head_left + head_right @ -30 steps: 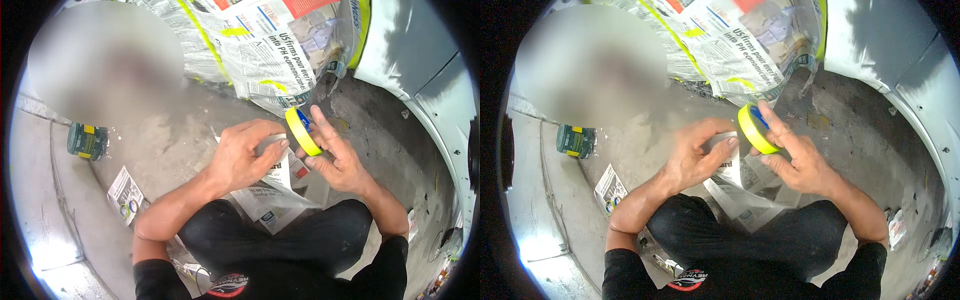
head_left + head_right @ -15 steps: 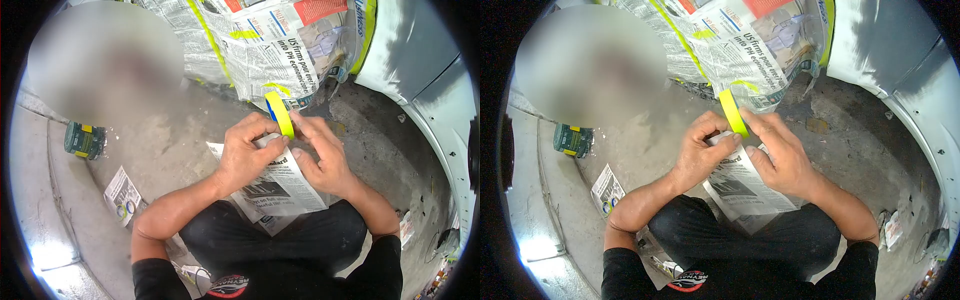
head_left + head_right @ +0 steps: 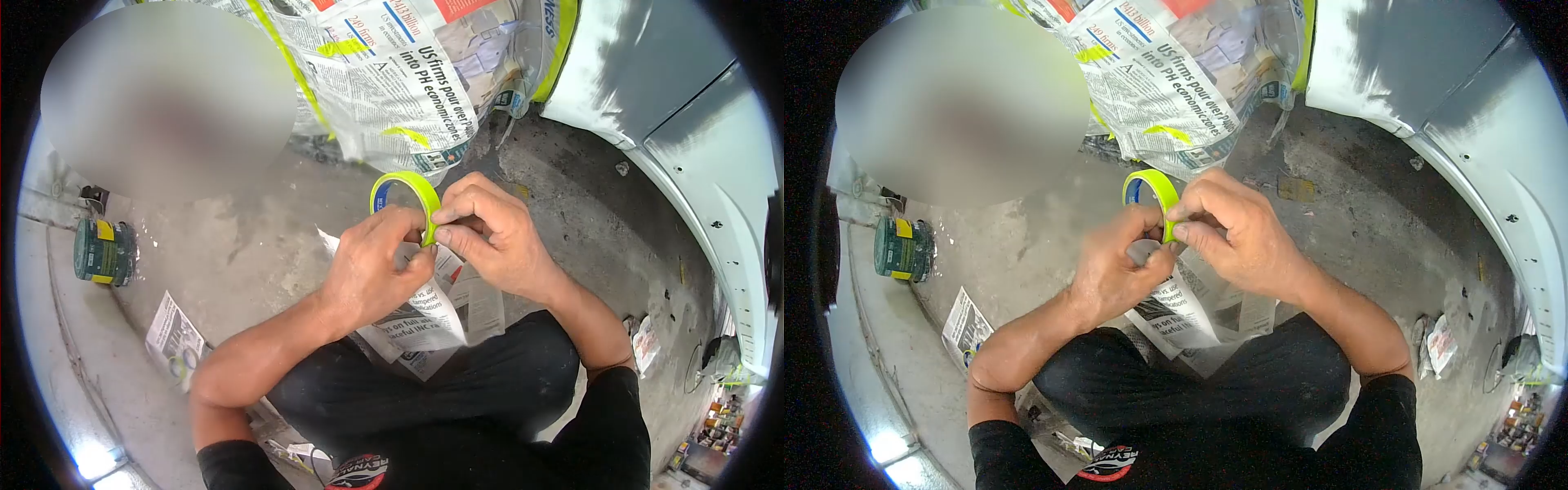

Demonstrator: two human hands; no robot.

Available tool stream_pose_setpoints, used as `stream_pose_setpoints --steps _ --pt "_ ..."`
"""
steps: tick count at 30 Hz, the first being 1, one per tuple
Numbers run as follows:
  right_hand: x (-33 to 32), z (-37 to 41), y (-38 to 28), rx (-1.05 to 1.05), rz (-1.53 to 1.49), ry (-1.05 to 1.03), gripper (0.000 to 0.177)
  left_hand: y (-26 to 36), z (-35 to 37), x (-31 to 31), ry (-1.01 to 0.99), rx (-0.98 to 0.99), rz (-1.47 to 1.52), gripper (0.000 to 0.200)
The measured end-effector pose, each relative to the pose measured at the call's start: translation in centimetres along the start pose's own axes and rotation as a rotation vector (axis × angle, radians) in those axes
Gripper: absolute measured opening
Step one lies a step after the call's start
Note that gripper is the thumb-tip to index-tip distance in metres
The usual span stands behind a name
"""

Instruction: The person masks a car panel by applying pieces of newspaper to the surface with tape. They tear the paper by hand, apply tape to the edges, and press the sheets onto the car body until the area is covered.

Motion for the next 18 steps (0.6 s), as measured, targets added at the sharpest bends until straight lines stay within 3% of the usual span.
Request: stream_pose_setpoints --steps 9,15,18 --pt "0.1 0.8 -1.5 -0.227 0.345 0.098 0.013 0.1 -0.5 -0.1 -0.042 0.011 -0.064 0.022" --pt "0.7 0.9 -1.7 -0.329 0.362 0.067 0.021 -0.1 -0.6 -0.1 -0.069 -0.04 -0.061 0.022" --pt "1.0 0.7 -1.3 -0.277 0.331 0.065 0.027 0.2 -0.5 -0.3 -0.072 0.006 -0.074 0.021"
Point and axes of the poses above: each hand's wrist, its own z-axis away from the middle knuckle, its own x-axis out of the palm, y = z × x, the point moved 8 cm from there along -z, towards the middle knuckle, and after that the axes turned 2 degrees about z, right-handed, at the moved point
